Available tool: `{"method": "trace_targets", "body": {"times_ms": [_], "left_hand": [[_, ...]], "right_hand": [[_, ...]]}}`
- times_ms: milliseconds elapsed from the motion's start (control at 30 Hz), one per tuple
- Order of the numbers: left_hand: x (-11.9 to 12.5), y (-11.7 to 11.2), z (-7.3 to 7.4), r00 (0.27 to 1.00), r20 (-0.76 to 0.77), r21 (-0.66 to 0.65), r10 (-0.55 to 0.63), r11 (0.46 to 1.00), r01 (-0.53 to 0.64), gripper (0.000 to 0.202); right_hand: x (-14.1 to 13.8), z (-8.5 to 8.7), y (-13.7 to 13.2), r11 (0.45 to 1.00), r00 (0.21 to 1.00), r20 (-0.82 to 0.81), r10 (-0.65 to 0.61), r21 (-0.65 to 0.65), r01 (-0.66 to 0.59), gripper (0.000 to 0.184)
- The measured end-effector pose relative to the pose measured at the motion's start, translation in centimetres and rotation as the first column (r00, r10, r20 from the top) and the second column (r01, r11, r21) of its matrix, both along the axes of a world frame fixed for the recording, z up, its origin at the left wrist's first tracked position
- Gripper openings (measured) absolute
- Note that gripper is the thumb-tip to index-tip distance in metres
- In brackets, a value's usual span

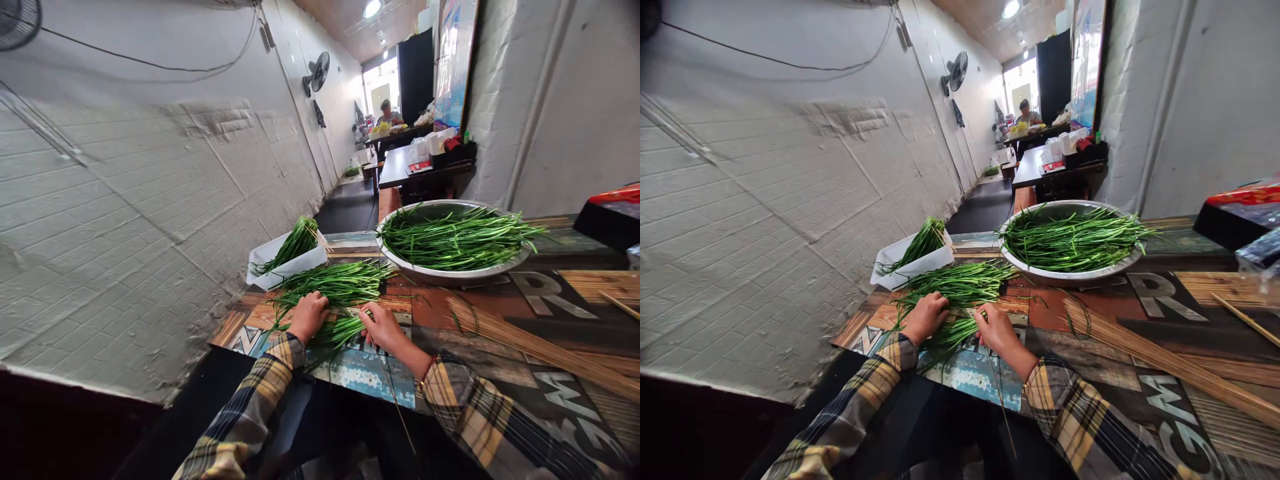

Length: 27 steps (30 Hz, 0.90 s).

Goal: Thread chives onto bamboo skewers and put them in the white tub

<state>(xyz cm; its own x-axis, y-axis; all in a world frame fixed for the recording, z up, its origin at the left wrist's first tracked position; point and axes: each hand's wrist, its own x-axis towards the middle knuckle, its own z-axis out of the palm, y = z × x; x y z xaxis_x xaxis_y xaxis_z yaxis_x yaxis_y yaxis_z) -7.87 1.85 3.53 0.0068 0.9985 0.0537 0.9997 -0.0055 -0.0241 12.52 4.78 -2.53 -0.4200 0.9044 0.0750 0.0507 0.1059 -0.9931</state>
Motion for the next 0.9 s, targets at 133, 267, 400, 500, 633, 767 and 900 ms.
{"method": "trace_targets", "body": {"times_ms": [133,267,400,500,633,767,900], "left_hand": [[-0.3,0.3,-0.6,0.995,0.096,0.048,0.010,0.999,-0.015,0.013],[-1.4,0.0,-1.0,0.962,0.274,0.102,0.015,0.994,-0.044,0.011],[-2.7,-0.3,-0.7,0.883,0.469,0.146,-0.015,0.987,-0.061,0.007],[-3.1,0.0,0.0,0.796,0.604,0.183,-0.040,0.979,-0.089,0.009],[-2.5,0.9,1.2,0.669,0.740,0.179,-0.072,0.979,-0.093,0.019],[-1.3,2.0,2.2,0.573,0.814,0.172,-0.096,0.982,-0.081,0.024],[-0.7,2.4,3.1,0.498,0.861,0.165,-0.104,0.983,-0.080,0.024]], "right_hand": [[0.0,0.1,0.0,1.000,1.000,0.023,0.004,0.007,-0.004,0.013],[0.1,0.1,0.1,1.000,0.998,0.054,0.026,0.007,-0.027,0.012],[0.2,-0.1,0.1,0.999,0.996,0.081,0.044,0.008,-0.045,0.014],[0.2,-0.4,0.2,0.998,0.994,0.096,0.053,0.013,-0.055,0.016],[0.3,-0.4,0.2,0.998,0.993,0.106,0.058,0.017,-0.060,0.016],[0.3,-0.1,0.1,0.998,0.993,0.106,0.057,0.016,-0.059,0.016],[0.3,0.2,0.1,0.998,0.993,0.105,0.054,0.011,-0.055,0.015]]}}
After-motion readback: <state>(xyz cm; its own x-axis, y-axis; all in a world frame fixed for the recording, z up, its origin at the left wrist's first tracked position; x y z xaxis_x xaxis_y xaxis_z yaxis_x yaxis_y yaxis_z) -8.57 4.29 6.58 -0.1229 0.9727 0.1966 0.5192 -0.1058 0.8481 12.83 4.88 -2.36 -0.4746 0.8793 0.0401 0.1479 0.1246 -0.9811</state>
